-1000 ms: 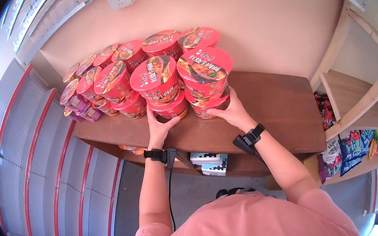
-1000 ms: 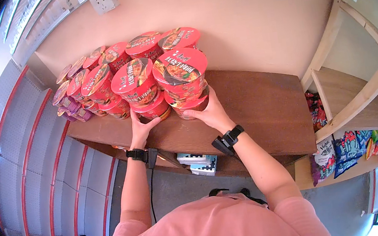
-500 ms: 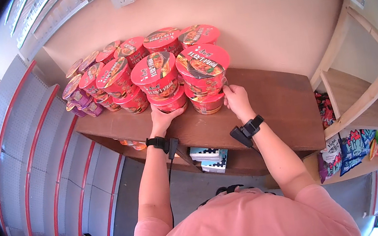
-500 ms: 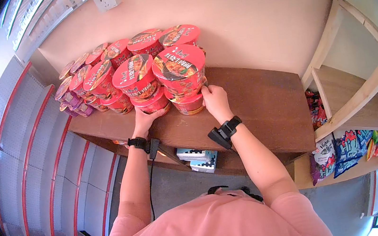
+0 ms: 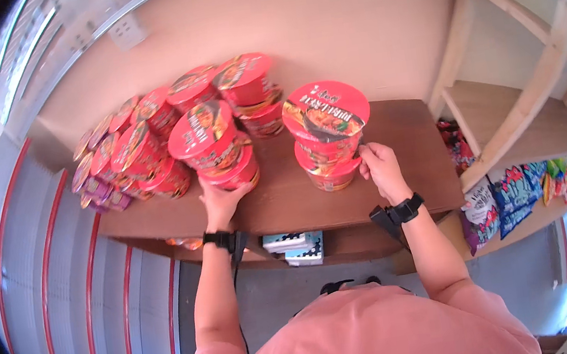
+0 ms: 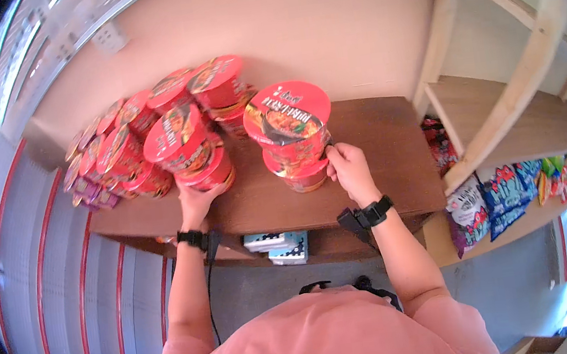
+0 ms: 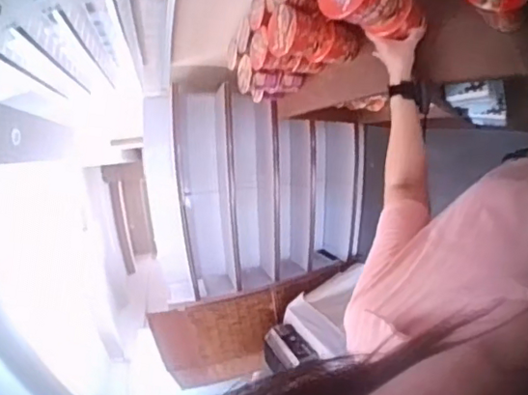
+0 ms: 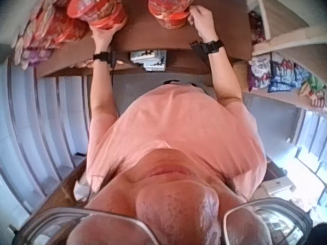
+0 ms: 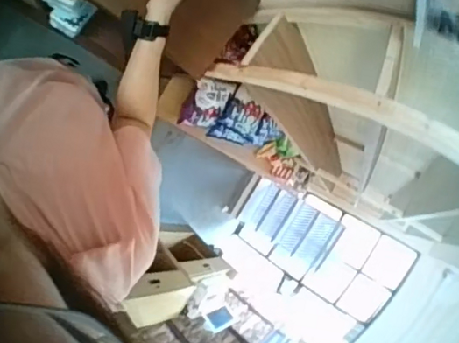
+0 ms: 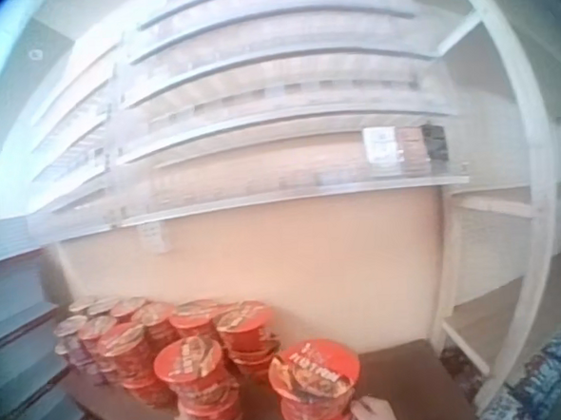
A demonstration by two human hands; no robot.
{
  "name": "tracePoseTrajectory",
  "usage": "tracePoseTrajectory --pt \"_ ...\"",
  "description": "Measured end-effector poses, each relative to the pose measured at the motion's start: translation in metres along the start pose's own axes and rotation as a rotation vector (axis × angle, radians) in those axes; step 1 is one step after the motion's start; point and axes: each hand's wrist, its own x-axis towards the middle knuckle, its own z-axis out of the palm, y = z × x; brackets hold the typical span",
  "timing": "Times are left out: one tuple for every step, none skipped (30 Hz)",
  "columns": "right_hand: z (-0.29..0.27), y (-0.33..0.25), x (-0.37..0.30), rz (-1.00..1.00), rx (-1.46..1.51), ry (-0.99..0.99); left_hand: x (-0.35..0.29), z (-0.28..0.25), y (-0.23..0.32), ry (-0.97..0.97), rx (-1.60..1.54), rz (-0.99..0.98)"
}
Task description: The person restocks wooden shelves in a small shop by moving stacks of instant noodle cups from a lower shelf to upper shelves. They handle red, purple, and orange noodle cups, placing them in neat rows. The person also briefly handles small boxes on a top shelf before focusing on the noodle cups.
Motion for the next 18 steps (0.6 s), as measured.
tracePoseTrajectory --pt "-0.011 -0.003 -0.005 -0.018 0.019 0.013 0.0 0.001 0.001 -0.004 0.034 0.0" --pt "-0.019 -0.006 -0.014 0.004 0.024 0.042 0.001 0.005 -0.005 -0.03 -0.031 -0.001" --pt "-0.027 -0.009 -0.021 0.018 0.023 0.065 0.001 0.01 -0.014 -0.063 -0.101 -0.004" --pt "-0.037 -0.01 -0.029 -0.002 0.016 0.089 0.001 0.013 -0.017 -0.083 -0.107 0.035" --pt "-0.048 -0.01 -0.038 -0.021 0.01 0.118 0.0 0.018 -0.018 -0.106 -0.113 0.076" --pt "-0.059 -0.013 -0.049 -0.011 0.005 0.136 -0.002 0.024 -0.014 -0.161 -0.234 0.089" --pt "-0.068 -0.018 -0.062 0.0 0.004 0.149 -0.006 0.023 -0.005 -0.214 -0.35 0.095" --pt "-0.079 -0.019 -0.075 0.004 0.024 0.159 -0.012 0.021 0.005 -0.239 -0.414 0.06" --pt "-0.087 -0.022 -0.088 0.0 0.048 0.195 -0.018 0.017 0.009 -0.256 -0.464 0.02" --pt "-0.094 -0.027 -0.103 -0.003 0.073 0.224 -0.021 0.015 0.001 -0.23 -0.422 0.045" --pt "-0.1 -0.032 -0.119 0.0 0.097 0.251 -0.024 0.012 -0.01 -0.202 -0.378 0.064" --pt "-0.106 -0.036 -0.135 0.005 0.113 0.336 -0.028 0.012 -0.017 -0.174 -0.335 0.08" --pt "-0.116 -0.037 -0.151 0.008 0.13 0.404 -0.032 0.015 -0.015 -0.178 -0.326 0.059" --pt "-0.125 -0.04 -0.166 -0.015 0.15 0.47 -0.035 0.015 -0.011 -0.18 -0.314 0.037" --pt "-0.132 -0.042 -0.182 -0.035 0.168 0.529 -0.04 0.015 -0.009 -0.176 -0.3 0.012" --pt "-0.138 -0.049 -0.197 -0.017 0.17 0.613 -0.043 0.017 -0.01 -0.134 -0.24 -0.013" --pt "-0.144 -0.053 -0.212 0.002 0.173 0.695 -0.048 0.02 -0.008 -0.104 -0.219 -0.032" --pt "-0.151 -0.054 -0.227 -0.054 0.086 0.752 -0.053 0.024 -0.002 -0.074 -0.201 -0.047"
